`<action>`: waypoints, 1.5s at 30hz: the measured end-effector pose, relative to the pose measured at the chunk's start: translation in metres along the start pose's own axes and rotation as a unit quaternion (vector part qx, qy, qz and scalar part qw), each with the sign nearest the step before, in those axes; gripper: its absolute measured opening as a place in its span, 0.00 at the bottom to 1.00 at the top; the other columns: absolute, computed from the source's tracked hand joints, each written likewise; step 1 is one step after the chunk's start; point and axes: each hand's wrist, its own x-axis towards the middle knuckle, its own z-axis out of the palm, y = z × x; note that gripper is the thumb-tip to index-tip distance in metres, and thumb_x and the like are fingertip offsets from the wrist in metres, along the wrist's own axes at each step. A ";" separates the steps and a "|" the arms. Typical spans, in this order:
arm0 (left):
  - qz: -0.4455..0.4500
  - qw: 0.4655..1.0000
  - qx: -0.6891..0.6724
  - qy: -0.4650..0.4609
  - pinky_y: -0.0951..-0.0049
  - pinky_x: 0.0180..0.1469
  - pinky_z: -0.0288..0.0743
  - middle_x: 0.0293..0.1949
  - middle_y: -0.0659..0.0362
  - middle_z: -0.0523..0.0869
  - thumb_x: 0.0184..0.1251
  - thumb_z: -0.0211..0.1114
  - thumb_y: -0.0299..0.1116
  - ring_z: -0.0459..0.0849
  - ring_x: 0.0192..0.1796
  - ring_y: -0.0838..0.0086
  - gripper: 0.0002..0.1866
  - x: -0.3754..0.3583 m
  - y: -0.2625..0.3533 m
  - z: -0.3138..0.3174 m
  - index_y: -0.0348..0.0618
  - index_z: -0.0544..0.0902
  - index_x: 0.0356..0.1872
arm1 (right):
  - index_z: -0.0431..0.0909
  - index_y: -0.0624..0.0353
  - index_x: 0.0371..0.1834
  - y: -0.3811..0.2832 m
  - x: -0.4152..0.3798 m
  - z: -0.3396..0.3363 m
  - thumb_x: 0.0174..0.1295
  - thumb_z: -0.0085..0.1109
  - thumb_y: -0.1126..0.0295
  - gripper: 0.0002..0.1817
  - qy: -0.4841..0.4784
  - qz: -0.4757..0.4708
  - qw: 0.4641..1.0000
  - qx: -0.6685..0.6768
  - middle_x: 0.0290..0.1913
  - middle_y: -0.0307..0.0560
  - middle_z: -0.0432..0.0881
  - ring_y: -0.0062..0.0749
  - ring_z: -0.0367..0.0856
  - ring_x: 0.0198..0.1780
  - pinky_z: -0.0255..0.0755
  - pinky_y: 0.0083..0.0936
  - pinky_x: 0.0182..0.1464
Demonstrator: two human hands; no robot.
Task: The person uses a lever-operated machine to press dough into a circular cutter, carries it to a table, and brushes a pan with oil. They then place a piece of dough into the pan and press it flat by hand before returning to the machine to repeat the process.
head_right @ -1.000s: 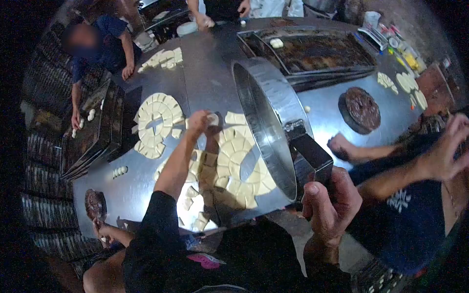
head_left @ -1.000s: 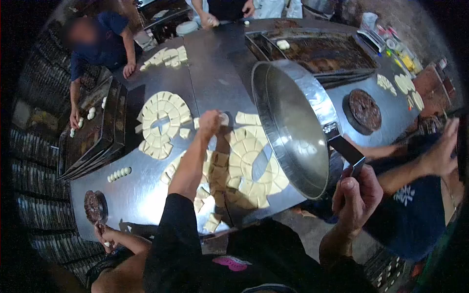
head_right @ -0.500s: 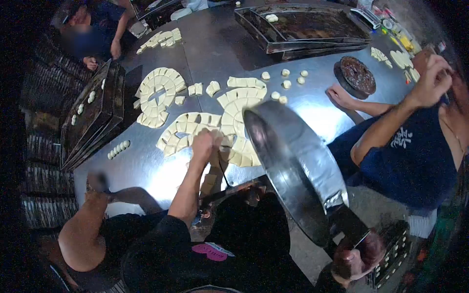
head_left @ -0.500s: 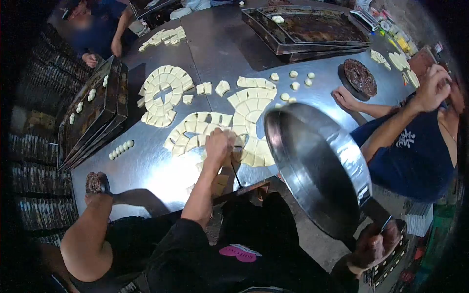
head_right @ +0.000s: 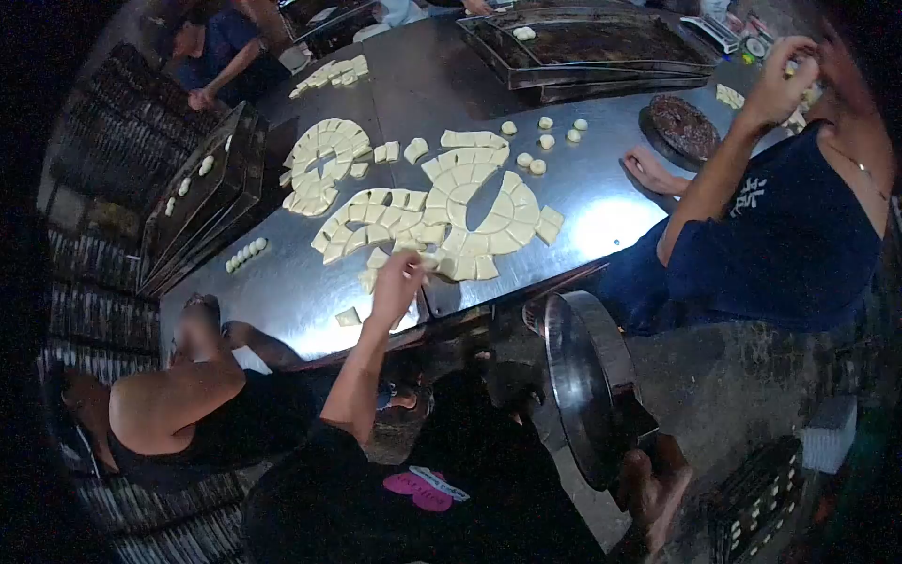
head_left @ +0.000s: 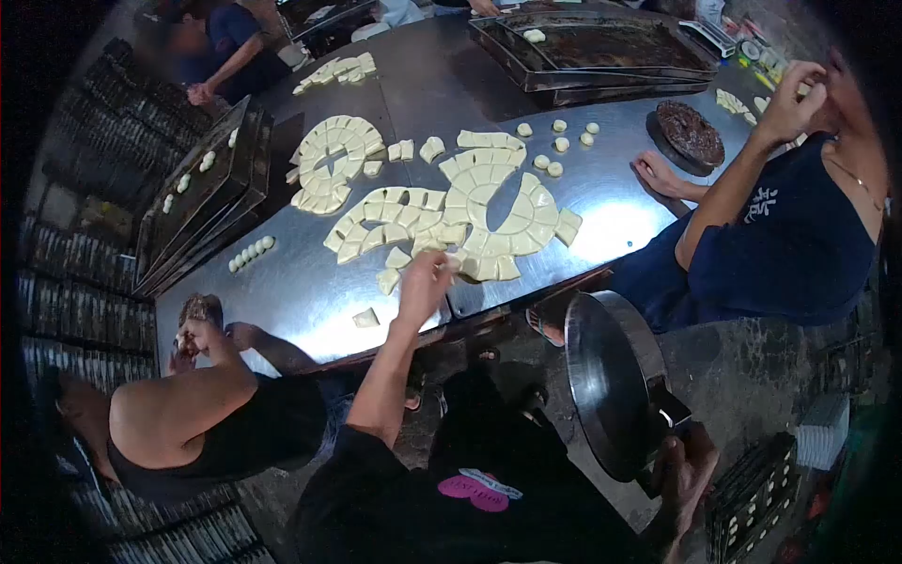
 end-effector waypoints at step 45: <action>-0.077 0.654 -0.275 -0.700 0.73 0.48 0.77 0.43 0.56 0.85 0.70 0.61 0.42 0.83 0.43 0.72 0.16 -0.145 0.171 0.387 0.39 0.82 0.48 | 0.78 0.68 0.37 0.142 0.005 -0.198 0.63 0.60 0.68 0.11 0.290 0.135 0.946 0.056 0.25 0.38 0.79 0.17 0.74 0.25 0.67 0.17 0.26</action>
